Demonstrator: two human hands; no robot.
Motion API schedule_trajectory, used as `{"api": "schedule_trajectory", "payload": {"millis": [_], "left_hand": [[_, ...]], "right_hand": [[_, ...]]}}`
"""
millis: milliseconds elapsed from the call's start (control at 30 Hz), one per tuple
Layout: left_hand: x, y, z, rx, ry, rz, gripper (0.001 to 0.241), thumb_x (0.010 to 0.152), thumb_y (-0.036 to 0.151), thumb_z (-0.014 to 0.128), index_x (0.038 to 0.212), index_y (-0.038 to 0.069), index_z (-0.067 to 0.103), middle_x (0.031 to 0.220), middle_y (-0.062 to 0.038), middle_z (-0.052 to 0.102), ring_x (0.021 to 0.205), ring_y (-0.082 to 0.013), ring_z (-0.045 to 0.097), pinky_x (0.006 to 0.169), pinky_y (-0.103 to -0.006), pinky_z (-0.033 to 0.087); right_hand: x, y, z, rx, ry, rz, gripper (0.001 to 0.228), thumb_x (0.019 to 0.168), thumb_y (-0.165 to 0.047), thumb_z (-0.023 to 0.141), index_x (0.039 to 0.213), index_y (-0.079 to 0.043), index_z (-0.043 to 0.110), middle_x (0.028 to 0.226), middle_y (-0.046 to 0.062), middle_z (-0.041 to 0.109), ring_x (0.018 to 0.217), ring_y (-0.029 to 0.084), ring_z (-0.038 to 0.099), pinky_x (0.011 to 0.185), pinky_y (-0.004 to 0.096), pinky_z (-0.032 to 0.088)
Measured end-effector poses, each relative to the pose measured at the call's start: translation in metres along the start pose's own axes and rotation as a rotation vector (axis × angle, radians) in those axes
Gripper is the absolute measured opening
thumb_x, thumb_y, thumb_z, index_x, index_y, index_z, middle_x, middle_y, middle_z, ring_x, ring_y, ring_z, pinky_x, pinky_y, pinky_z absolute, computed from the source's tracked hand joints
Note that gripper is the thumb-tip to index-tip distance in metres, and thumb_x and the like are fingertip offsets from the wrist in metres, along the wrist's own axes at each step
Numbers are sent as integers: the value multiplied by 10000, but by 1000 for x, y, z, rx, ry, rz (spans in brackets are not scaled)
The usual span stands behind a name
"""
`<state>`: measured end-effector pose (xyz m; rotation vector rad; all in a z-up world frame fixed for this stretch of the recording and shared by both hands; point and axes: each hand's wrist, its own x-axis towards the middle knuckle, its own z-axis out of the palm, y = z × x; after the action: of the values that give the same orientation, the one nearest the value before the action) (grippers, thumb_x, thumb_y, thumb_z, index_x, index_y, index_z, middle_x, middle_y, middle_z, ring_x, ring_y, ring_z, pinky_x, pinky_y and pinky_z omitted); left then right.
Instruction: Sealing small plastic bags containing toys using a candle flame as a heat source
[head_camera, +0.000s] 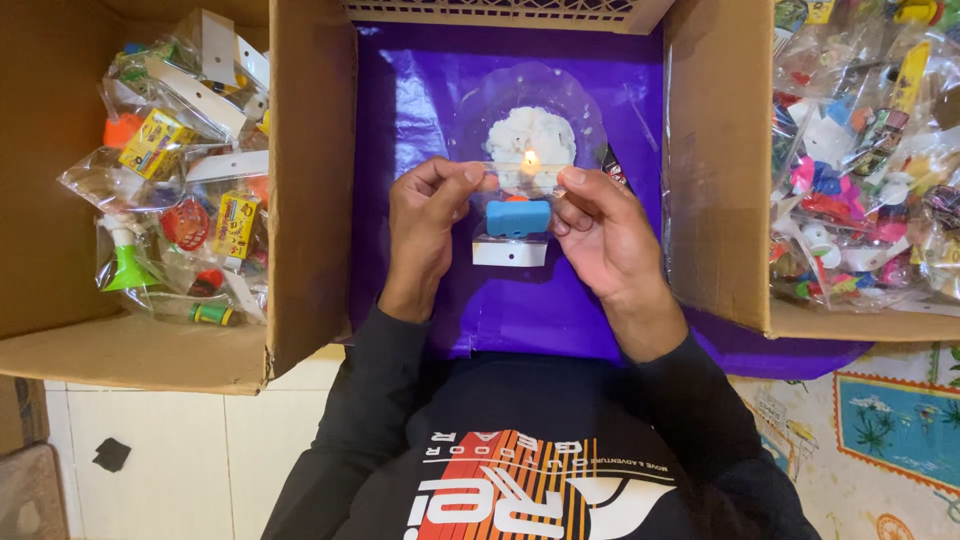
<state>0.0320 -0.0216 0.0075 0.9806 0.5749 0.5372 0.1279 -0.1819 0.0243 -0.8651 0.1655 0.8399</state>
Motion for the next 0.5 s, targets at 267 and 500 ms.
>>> {"api": "schedule_trajectory", "payload": {"millis": [267,500], "left_hand": [[1,-9,4,10,-21,-8,163,825,132,814,849,-4,729,743,-200,745,505,6,356,455,-131,261],[0,-9,13,55,-6,-38,178,805,135,836,854,-12,746,676,-141,722,484,19,361,451,-118,278]], "right_hand": [[-2,-3,-10,-19,5,-31,225,882,-88,744,693,-114,624,606,-91,212,536,56,342,628,263,410],[-7,-9,-12,14,-9,-48,290,895,-81,725,658,-136,569,615,-89,203,529,61,329,619,259,401]]}}
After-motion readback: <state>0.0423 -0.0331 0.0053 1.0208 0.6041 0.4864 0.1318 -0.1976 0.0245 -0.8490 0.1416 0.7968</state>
